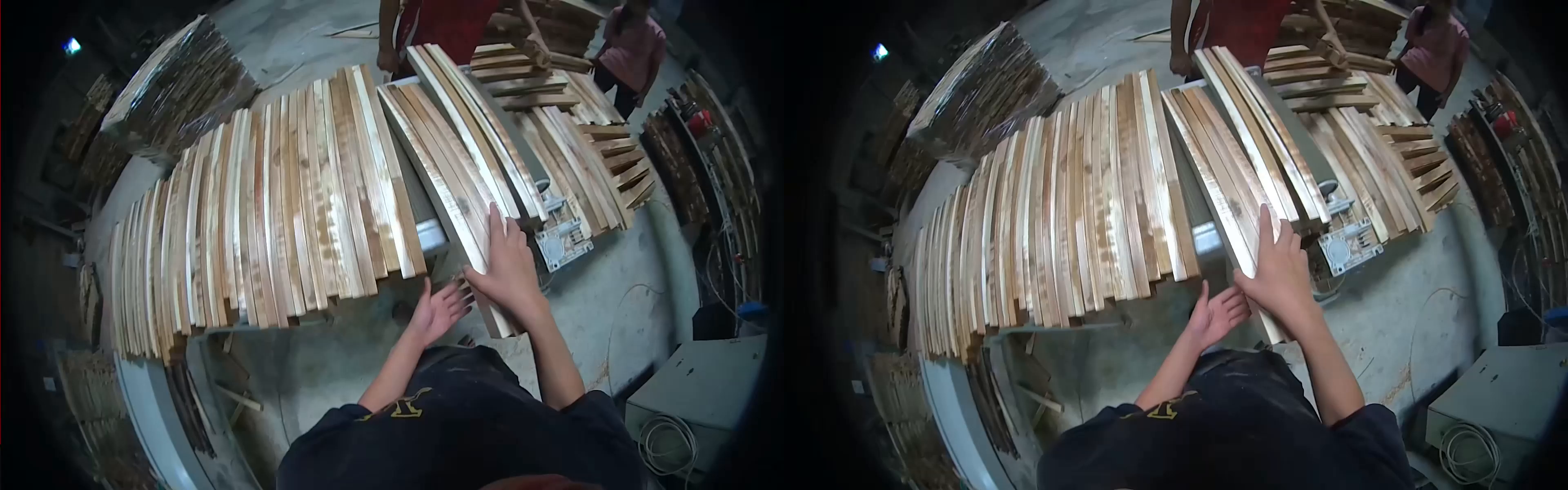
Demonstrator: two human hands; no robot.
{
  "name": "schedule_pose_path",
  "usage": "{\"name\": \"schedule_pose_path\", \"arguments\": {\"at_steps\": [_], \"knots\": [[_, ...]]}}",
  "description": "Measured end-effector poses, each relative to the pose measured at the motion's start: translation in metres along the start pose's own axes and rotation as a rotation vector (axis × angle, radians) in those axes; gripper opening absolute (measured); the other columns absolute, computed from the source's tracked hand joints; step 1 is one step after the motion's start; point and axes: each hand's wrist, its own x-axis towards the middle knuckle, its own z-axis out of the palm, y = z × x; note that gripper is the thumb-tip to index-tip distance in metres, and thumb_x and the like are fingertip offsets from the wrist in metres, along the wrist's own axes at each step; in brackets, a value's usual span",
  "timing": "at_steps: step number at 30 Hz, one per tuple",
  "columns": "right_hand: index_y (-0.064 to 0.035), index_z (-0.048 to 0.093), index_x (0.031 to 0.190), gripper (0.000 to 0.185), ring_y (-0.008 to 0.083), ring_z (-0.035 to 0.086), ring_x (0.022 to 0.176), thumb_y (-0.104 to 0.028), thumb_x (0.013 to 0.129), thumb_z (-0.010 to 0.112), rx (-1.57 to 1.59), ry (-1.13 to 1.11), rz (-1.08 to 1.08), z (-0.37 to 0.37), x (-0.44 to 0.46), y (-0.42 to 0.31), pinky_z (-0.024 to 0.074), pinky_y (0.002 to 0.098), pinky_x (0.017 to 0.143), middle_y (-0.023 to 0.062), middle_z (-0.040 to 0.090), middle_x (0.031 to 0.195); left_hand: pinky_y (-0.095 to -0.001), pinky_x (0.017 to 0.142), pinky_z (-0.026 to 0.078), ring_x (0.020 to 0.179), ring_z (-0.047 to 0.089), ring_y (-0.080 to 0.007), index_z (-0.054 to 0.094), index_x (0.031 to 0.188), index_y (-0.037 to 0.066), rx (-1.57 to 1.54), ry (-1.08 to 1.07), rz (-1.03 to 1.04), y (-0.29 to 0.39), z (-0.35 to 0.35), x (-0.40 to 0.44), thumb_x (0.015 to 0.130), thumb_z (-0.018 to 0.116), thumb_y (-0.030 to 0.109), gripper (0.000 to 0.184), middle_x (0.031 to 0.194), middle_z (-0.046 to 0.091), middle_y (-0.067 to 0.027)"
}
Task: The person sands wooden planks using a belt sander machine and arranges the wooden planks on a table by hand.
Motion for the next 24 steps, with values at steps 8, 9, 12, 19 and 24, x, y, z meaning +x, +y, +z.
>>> {"name": "schedule_pose_path", "arguments": {"at_steps": [8,9,12,19,24], "knots": [[0.0117,0.017,0.151,0.112,0.0513,0.043,0.13,-0.047,0.077,0.078,0.045,-0.027,-0.101,0.044,0.138,-0.054,0.0402,0.0493,0.11,0.0399,0.038,0.141,-0.0424,0.12,0.032,0.142,0.04,-0.0344,0.029,0.15,-0.008,-0.032,0.142,-0.063,0.044,-0.099,-0.011,0.105,0.033,0.054,0.077,0.155,0.035,-0.0267],[0.0125,0.019,0.15,0.113,0.0506,0.043,0.132,-0.048,0.076,0.079,0.077,-0.036,-0.152,0.057,0.142,-0.048,0.0396,0.0487,0.111,0.0398,0.038,0.141,-0.0418,0.118,0.034,0.14,0.043,-0.0333,0.031,0.149,-0.007,0.059,0.142,-0.059,0.042,-0.107,-0.016,0.106,0.032,0.052,0.073,0.153,0.039,-0.0257],[0.0044,0.032,0.149,0.101,0.046,0.045,0.133,-0.049,0.077,0.079,0.253,-0.119,-0.053,0.024,0.149,-0.022,0.0405,0.0442,0.11,0.0316,0.053,0.134,-0.0404,0.115,0.038,0.137,0.048,-0.0311,0.035,0.148,-0.005,0.232,0.177,-0.051,0.03,-0.107,-0.02,0.107,0.031,0.05,0.069,0.15,0.045,-0.0238],[0.0038,0.029,0.151,0.11,0.0438,0.047,0.128,-0.051,0.071,0.08,-0.151,0.145,0.166,0.025,0.222,0.049,0.0389,0.0583,0.102,0.0261,0.045,0.141,-0.036,0.113,0.041,0.139,0.047,-0.0296,0.035,0.146,-0.009,0.193,0.384,-0.018,-0.014,-0.048,-0.012,0.107,0.037,0.049,0.07,0.147,0.048,-0.0241],[0.0064,0.029,0.148,0.104,0.0448,0.048,0.123,-0.042,0.071,0.081,0.002,0.213,0.052,0.033,0.197,0.062,0.04,0.0567,0.1,0.0295,0.046,0.136,-0.0364,0.114,0.039,0.138,0.048,-0.0296,0.039,0.144,-0.008,0.123,0.281,0.235,-0.066,0.019,0.033,0.106,0.035,0.051,0.07,0.148,0.047,-0.0247]]}}
